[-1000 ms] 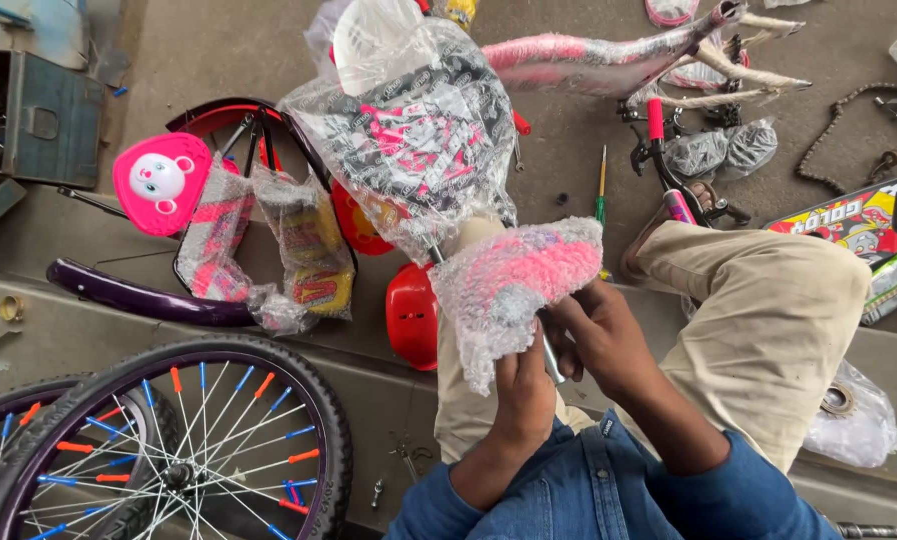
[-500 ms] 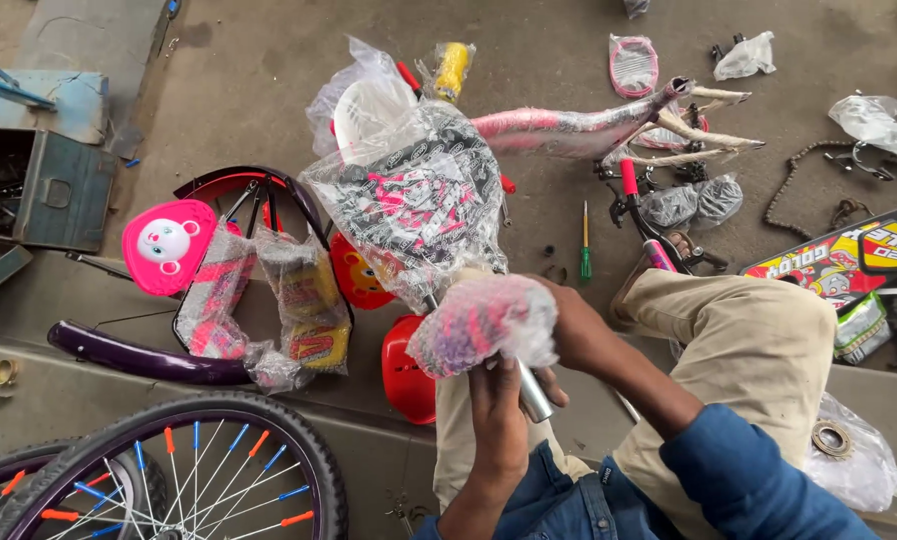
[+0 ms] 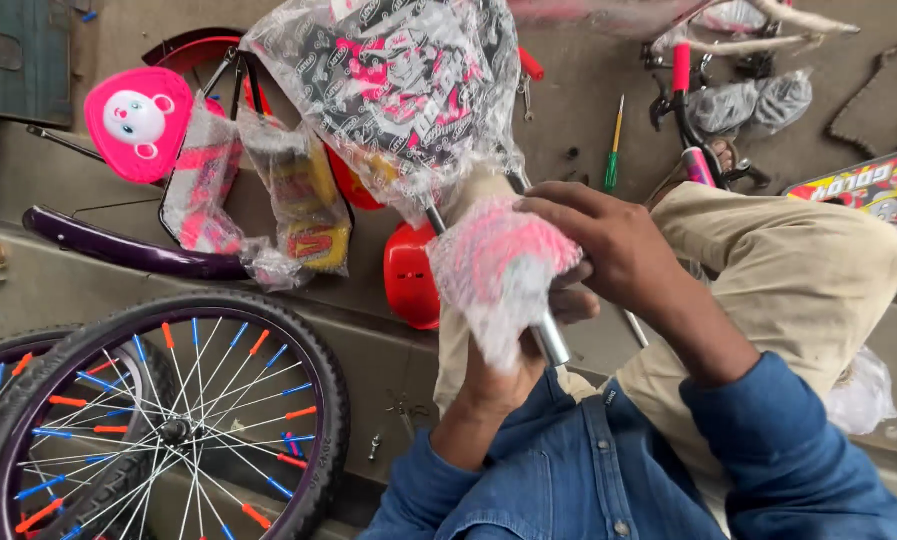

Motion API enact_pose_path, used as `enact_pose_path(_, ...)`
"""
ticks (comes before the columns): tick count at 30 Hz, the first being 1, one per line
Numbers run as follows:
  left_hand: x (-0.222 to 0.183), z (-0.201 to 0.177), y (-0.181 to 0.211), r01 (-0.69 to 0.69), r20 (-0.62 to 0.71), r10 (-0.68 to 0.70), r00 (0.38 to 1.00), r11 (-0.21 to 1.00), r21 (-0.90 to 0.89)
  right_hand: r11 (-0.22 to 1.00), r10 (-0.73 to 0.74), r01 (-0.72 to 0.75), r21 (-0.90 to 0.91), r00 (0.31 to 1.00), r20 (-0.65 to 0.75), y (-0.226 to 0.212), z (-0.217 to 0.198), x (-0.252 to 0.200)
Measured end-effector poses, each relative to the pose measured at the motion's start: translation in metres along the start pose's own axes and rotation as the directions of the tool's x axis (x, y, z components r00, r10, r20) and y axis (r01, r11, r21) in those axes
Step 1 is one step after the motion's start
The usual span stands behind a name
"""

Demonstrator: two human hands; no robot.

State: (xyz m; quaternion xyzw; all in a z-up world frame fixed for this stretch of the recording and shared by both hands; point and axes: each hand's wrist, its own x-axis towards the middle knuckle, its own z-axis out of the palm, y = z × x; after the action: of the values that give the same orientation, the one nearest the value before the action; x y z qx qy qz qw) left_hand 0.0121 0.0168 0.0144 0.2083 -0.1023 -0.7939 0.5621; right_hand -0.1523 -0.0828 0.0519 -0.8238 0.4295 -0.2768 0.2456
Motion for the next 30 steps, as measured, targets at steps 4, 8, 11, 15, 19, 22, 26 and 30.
enact_pose_path(4, 0.009, 0.005, 0.013, -0.003, 0.073, -0.005, 0.997, 0.994, 0.112, 0.974, 0.129, -0.138, 0.178, 0.99, 0.06, 0.007, 0.009, 0.0)
enact_pose_path(8, 0.007, 0.011, 0.016, 0.098, 0.128, -0.087, 0.988, 0.992, -0.081, 0.968, 0.11, -0.107, 0.226, 0.994, -0.002, 0.012, 0.014, -0.001)
enact_pose_path(11, 0.007, 0.005, 0.01, 0.13, 0.08, -0.121, 0.989, 0.984, -0.119, 0.976, 0.12, -0.118, 0.186, 0.993, -0.003, 0.014, 0.016, -0.003)
enact_pose_path(15, 0.01, 0.006, 0.011, 0.091, 0.035, -0.087, 0.996, 0.982, -0.163, 0.998, 0.055, -0.061, -0.029, 0.981, -0.184, -0.006, 0.007, -0.011)
enact_pose_path(19, 0.011, 0.018, 0.012, 0.045, -0.023, -0.049, 0.999, 0.988, -0.147, 0.953, 0.277, -0.219, 0.208, 0.909, -0.31, -0.022, -0.001, -0.039)
enact_pose_path(22, 0.014, 0.02, 0.006, 0.026, -0.04, -0.03, 0.999, 0.995, -0.099, 0.924, 0.331, -0.245, 0.295, 0.897, -0.293, -0.032, -0.018, -0.033)
enact_pose_path(26, 0.015, 0.015, -0.006, 0.018, -0.056, -0.026, 0.998, 0.99, -0.139, 0.988, -0.037, 0.07, 0.139, 0.974, -0.224, -0.034, -0.022, -0.017)
enact_pose_path(30, 0.015, 0.012, -0.013, 0.003, -0.146, -0.026, 0.989, 0.988, -0.154, 0.994, -0.061, 0.078, 0.075, 0.977, -0.203, -0.04, -0.013, -0.015)
